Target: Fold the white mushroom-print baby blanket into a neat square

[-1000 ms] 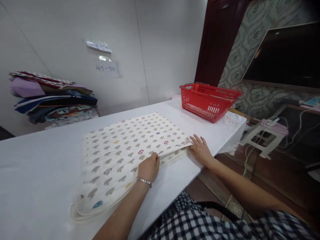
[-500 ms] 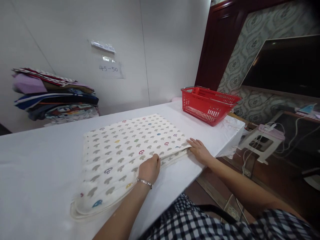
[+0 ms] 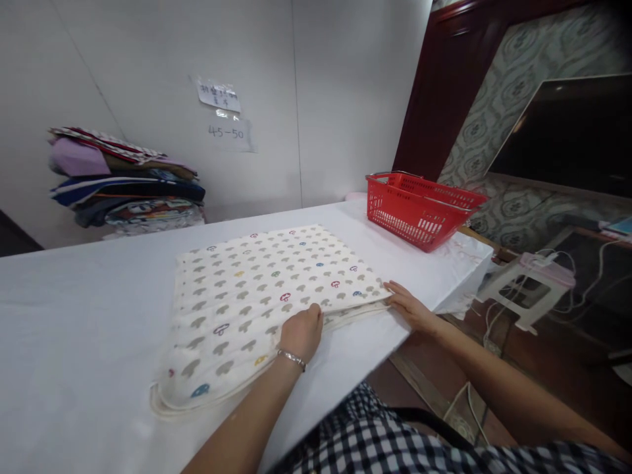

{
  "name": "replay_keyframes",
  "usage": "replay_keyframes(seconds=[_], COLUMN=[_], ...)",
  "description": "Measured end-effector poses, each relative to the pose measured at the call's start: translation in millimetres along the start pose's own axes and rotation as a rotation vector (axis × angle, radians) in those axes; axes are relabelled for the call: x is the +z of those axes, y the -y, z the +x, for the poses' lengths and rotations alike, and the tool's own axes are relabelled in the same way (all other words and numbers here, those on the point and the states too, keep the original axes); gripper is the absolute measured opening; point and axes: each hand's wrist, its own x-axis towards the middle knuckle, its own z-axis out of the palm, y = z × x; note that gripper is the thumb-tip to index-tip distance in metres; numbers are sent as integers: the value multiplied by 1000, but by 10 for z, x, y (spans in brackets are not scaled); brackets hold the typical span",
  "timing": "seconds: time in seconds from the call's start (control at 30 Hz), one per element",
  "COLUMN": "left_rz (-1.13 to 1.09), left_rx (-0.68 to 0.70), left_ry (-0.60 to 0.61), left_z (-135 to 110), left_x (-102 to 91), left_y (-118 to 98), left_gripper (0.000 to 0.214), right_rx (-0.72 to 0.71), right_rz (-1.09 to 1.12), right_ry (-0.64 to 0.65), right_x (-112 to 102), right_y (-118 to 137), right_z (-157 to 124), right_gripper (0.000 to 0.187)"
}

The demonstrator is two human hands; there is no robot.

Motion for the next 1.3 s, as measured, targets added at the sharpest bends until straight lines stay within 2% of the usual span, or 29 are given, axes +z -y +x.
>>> replay_keyframes(seconds=[0.13, 0.27, 0.53, 1.03, 1.3], left_rz=[12, 20, 4, 3, -3], left_rx=[5, 4, -10, -19, -9], left_ry=[-9, -16, 13, 8, 15], left_z=[-2, 2, -8, -17, -27], left_x=[18, 18, -5, 4, 6], left_y=[-3, -8, -15, -20, -22], left_gripper=[24, 23, 24, 25, 25], right_rx=[-54, -74, -105, -338, -367], right_rz=[-136, -263, -312, -306, -245], right_ry=[33, -6, -53, 48, 87], right_x=[-5, 4, 132, 150, 141], right_y=[157, 353, 570, 729, 653], right_z=[52, 143, 341, 564, 395], right_gripper=[24, 19, 17, 24, 25])
